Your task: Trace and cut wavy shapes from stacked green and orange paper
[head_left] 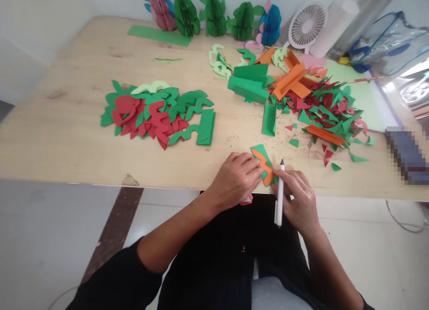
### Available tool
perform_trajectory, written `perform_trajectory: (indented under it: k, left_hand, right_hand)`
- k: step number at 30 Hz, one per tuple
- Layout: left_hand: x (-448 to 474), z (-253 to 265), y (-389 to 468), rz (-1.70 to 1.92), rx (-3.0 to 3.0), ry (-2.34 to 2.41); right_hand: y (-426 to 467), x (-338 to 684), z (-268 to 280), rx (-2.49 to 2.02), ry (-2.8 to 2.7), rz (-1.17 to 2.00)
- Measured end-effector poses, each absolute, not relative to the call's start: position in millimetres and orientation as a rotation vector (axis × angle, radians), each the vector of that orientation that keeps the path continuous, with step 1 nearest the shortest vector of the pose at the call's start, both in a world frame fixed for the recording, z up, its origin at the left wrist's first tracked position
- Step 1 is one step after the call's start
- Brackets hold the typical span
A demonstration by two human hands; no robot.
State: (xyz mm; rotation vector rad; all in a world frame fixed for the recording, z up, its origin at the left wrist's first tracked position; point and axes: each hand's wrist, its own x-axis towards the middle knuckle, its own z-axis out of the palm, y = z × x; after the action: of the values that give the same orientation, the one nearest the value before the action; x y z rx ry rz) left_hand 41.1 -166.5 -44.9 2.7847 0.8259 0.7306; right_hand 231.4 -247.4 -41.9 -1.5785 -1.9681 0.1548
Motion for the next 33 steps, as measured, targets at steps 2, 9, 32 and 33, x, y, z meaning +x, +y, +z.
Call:
perform_trajectory:
  k: [2, 9, 32, 33]
  left_hand:
    - [41.2, -44.0, -166.5, 0.727, 2.786, 0.827]
    - [42.0, -44.7, -166.8, 0.751, 2.786, 0.837]
    - [40.2, -44.6, -161.4, 0.727, 2.781, 0.795]
    - [40.2, -45.4, -160.9, 0.724, 2.79, 0.793]
  right_hand:
    - [-247.5, 231.2, -41.5, -1.578, -1.968, 0.159]
    - [-247.4, 230.5, -40.4, -1.57, -1.964, 0.159]
    - [-246.9, 229.9, -40.5, -1.551, -1.952, 0.141]
    - [-246.9, 229.9, -40.5, -1.552, -1.953, 0.142]
